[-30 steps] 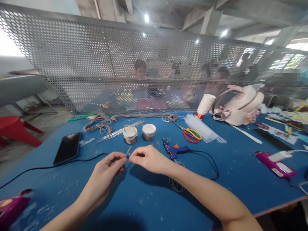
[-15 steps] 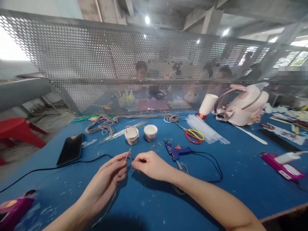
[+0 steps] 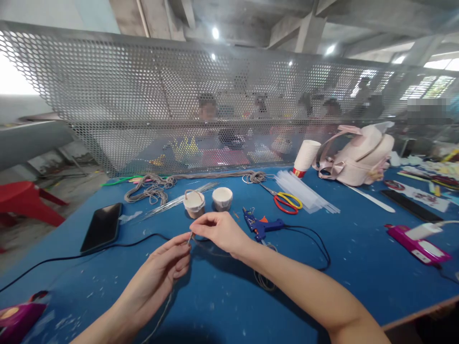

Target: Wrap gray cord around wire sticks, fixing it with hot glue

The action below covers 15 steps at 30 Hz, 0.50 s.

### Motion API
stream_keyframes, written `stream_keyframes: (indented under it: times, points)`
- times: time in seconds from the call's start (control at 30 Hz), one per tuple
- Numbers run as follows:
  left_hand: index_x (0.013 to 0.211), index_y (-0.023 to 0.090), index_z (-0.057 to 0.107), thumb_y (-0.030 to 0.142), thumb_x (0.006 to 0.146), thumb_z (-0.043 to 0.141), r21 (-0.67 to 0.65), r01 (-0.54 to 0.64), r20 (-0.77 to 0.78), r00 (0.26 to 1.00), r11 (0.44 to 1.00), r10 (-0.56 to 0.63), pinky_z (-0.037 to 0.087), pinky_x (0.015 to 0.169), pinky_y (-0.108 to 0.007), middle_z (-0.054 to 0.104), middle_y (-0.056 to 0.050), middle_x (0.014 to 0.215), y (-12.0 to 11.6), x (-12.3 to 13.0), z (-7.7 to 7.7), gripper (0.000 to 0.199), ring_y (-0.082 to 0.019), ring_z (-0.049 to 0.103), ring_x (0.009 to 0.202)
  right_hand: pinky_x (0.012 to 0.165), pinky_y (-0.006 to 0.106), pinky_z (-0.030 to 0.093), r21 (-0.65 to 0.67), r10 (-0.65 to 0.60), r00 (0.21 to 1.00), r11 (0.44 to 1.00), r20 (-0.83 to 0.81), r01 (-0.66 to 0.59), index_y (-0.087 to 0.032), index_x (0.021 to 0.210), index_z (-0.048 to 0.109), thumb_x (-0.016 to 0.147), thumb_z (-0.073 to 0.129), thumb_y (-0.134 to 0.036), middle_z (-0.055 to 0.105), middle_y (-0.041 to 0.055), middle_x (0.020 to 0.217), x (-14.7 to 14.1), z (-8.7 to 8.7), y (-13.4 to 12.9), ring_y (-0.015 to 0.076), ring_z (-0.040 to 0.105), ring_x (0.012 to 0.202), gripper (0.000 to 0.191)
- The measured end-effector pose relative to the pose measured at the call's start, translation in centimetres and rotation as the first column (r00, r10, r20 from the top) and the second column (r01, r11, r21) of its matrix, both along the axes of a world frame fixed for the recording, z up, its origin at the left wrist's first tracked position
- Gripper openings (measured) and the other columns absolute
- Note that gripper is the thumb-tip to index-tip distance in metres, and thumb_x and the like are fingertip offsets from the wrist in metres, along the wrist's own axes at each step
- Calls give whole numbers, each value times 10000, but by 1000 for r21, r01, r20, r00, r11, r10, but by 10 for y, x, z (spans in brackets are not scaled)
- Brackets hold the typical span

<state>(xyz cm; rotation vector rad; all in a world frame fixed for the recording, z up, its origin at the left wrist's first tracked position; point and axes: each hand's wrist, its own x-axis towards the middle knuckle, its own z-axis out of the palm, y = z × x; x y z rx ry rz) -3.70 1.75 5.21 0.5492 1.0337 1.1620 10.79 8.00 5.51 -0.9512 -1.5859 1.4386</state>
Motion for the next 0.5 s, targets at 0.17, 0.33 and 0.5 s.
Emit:
stream_keyframes:
  times: [0.17, 0.33, 0.5]
  points:
    - [932, 135, 671, 161, 656, 702, -25, 21, 37, 999, 999, -20, 255, 437, -193, 428, 65, 490, -1, 0, -3, 278, -57, 337, 450, 632, 269, 416, -54, -23, 999, 998, -28, 22, -141, 674, 641, 692, 670, -337, 613, -5, 637, -2, -6, -2, 115, 524, 612, 199]
    - [888, 134, 670, 168, 651, 705, -6, 9, 22, 1000, 1000, -9, 262, 442, -193, 447, 57, 499, 1, -1, -3, 242, -59, 348, 454, 706, 285, 411, -143, 31, 980, 988, -194, -59, -155, 803, 689, 724, 648, -373, 641, 12, 726, -2, -10, -4, 115, 530, 669, 236]
    - [826, 127, 654, 169, 659, 696, -13, 22, 7, 1000, 1000, -22, 248, 436, -197, 414, 65, 485, 2, -1, -3, 176, -59, 321, 450, 723, 287, 416, -146, 9, 976, 988, -217, -42, -157, 693, 680, 649, 722, -323, 640, -3, 708, -6, -14, -7, 115, 543, 675, 176]
